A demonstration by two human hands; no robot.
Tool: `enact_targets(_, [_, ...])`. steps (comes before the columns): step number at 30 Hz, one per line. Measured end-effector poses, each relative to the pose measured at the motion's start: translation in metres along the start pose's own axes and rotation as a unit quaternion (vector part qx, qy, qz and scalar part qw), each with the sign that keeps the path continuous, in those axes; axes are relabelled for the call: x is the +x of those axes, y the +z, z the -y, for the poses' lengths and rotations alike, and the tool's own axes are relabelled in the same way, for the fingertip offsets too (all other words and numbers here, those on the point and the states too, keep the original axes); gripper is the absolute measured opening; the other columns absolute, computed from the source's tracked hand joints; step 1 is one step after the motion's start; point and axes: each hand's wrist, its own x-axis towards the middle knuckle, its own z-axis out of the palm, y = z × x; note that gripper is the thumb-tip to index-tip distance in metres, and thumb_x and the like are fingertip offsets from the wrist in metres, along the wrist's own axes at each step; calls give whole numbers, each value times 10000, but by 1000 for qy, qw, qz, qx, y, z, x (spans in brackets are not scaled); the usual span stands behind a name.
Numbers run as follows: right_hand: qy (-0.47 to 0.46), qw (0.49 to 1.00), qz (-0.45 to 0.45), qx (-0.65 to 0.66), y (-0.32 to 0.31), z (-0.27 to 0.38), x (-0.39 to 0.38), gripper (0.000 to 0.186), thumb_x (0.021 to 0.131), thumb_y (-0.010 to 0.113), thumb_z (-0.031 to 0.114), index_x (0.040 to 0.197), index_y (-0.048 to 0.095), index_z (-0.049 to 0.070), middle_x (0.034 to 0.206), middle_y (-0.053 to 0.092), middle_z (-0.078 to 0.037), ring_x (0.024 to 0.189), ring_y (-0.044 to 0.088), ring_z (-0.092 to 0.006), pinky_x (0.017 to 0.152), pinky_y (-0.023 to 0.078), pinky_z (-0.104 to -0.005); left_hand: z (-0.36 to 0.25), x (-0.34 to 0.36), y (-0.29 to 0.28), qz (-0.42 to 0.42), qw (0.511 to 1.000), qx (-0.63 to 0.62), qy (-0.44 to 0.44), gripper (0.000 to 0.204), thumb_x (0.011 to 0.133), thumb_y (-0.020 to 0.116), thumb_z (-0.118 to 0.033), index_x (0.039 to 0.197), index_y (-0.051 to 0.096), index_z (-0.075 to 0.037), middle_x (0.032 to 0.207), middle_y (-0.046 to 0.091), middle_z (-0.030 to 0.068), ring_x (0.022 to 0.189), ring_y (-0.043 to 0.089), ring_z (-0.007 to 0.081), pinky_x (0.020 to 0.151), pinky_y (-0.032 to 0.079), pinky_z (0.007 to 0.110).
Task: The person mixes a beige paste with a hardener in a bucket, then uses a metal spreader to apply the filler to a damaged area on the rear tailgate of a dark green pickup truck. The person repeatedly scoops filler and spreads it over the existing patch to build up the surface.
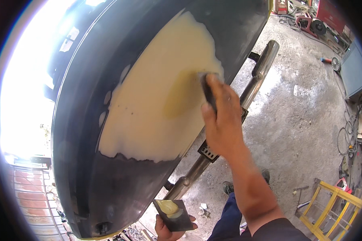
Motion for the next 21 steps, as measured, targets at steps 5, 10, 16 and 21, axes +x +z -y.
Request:
enact_targets(5, [-11,1000,2,16,4,11,22,520,901,503,97,1403,406,1,1328,512,-191,1239,421,-385,1041,325,-485,-1,-4,-2,1,1000,-10,-1,756,924,440,-609,1487,243,-145,1378,482,202,1189,508,493,888,424,687])
enact_targets(10, [-1,999,51,15,20,48,-16,524,883,523,87,1388,430,-11,1354,501,-189,1205,447,-383,1043,317,-453,-3,-5,-6,-9,1000,-15,0,748,924,432,-612,1483,260,-145,1364,494,216,1184,515,488,875,430,684])
enact_targets(16, [-50,997,31,-47,46,54,-60,512,840,573,118,1338,505,22,1361,526,-134,1218,455,-313,1010,301,-420,-2,-2,-6,-8,1000,-12,0,743,926,434,-605,1485,257,-149,1375,486,213,1178,516,494,876,431,684])
enact_targets(21, [-38,996,65,-43,30,38,-69,494,839,566,105,1329,522,67,1375,521,-83,1240,446,-283,956,324,-432,-2,0,-5,-15,1000,-10,-9,739,927,444,-597,1487,255,-154,1387,477,202,1176,509,507,890,421,696])
